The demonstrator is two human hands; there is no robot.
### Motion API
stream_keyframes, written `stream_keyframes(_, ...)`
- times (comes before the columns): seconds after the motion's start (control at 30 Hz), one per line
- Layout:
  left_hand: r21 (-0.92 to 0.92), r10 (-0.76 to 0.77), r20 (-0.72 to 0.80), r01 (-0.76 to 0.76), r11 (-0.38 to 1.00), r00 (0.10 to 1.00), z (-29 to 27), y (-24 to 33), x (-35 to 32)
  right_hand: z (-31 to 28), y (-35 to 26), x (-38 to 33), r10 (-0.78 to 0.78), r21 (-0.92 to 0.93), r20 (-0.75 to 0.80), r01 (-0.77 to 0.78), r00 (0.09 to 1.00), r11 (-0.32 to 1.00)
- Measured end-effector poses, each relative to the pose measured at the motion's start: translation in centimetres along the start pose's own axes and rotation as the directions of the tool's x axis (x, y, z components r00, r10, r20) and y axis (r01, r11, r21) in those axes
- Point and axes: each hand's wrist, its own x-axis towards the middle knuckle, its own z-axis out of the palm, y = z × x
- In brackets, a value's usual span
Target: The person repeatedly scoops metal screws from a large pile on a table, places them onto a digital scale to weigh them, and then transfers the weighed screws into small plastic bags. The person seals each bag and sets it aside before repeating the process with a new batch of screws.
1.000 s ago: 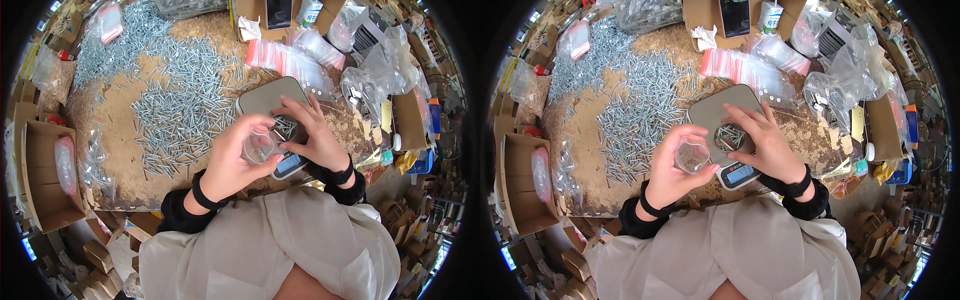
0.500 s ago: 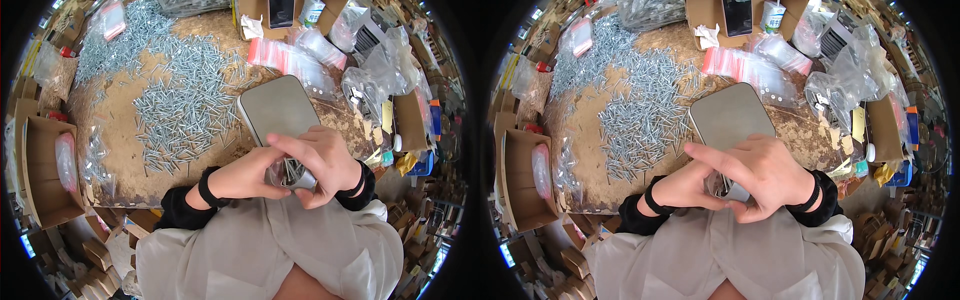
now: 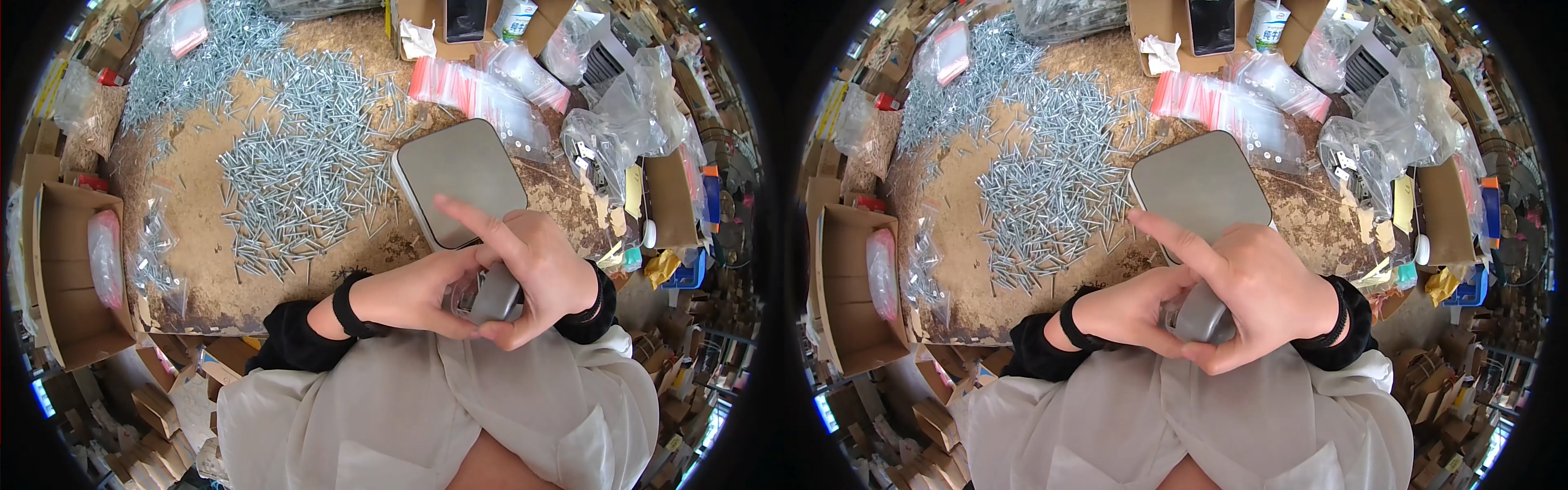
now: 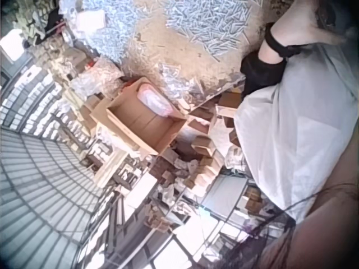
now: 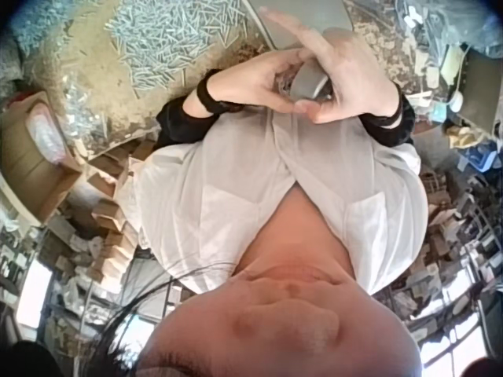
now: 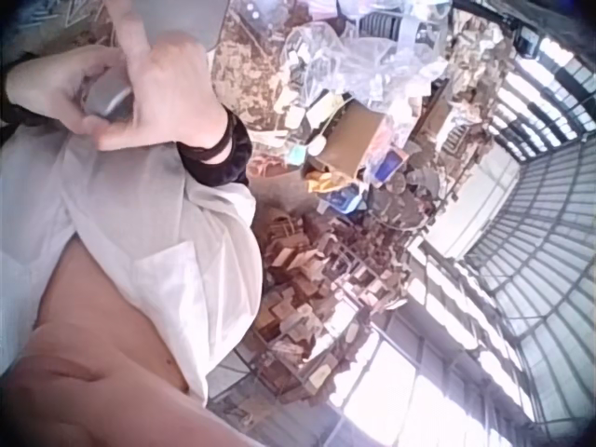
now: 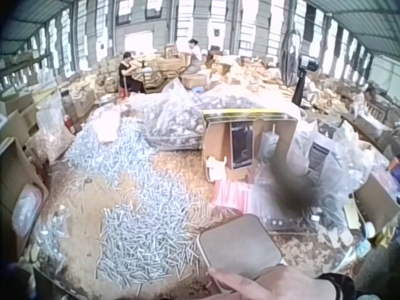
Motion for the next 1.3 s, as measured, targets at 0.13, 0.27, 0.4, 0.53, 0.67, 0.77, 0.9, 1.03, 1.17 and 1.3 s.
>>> stream_keyframes(0.13, -0.090, -0.029, 0.046, 0.033, 0.995, 0.999, 0.2, 0.4, 0.0, -0.6, -0.5, -0.2, 0.049, -0.030, 0.082, -0.046, 0.995, 0.998)
stream_keyframes(0.27, -0.009, 0.106, 0.019, -0.105, 0.994, 0.994, 0.4, -1.7, 0.1, -0.8, -0.9, -0.2, 0.023, -0.024, 0.103, -0.020, 0.994, 1.000)
stream_keyframes(0.4, -0.012, 0.017, 0.045, -0.017, 1.000, 0.999, 0.1, -1.3, 0.0, -0.4, 0.2, -0.6, -0.041, 0.094, 0.055, 0.036, 0.998, 0.995)
stream_keyframes(0.53, 0.041, 0.099, 0.089, -0.103, 0.994, 0.991, -0.2, -0.2, -0.1, 0.2, 2.0, -1.8, 0.016, 0.399, -0.136, 0.040, 0.991, 0.916)
stream_keyframes(0.67, -0.045, 0.147, 0.071, -0.145, 0.988, 0.987, 0.0, -0.3, 0.1, 0.1, 2.7, -2.6, 0.331, 0.550, -0.286, -0.129, 0.899, 0.825)
stream_keyframes(0.77, -0.024, 0.147, 0.051, -0.146, 0.989, 0.988, -0.2, -0.1, 0.1, 0.3, 5.1, -2.5, 0.225, -0.115, -0.312, -0.272, 0.923, 0.955)
stream_keyframes(0.9, -0.044, 0.104, 0.027, -0.103, 0.994, 0.994, -0.6, 0.4, -0.1, 1.4, 3.9, -2.2, 0.152, -0.379, -0.370, -0.298, 0.916, 0.876)
stream_keyframes(1.03, -0.051, 0.106, 0.008, -0.106, 0.993, 0.994, -0.8, 0.0, -0.1, -1.4, 0.1, -2.5, -0.070, -0.495, -0.326, -0.108, 0.943, 0.862)
stream_keyframes(1.17, -0.048, 0.172, -0.037, -0.174, 0.984, 0.984, -1.2, -0.7, 0.2, -2.9, -8.0, -3.0, -0.188, -0.704, -0.257, -0.050, 0.948, 0.709)
stream_keyframes(1.3, -0.068, 0.145, -0.139, -0.156, 0.985, 0.979, -1.0, -0.9, -0.5, -3.4, -13.9, -2.1, 0.021, -0.694, -0.282, -0.220, 0.959, 0.686)
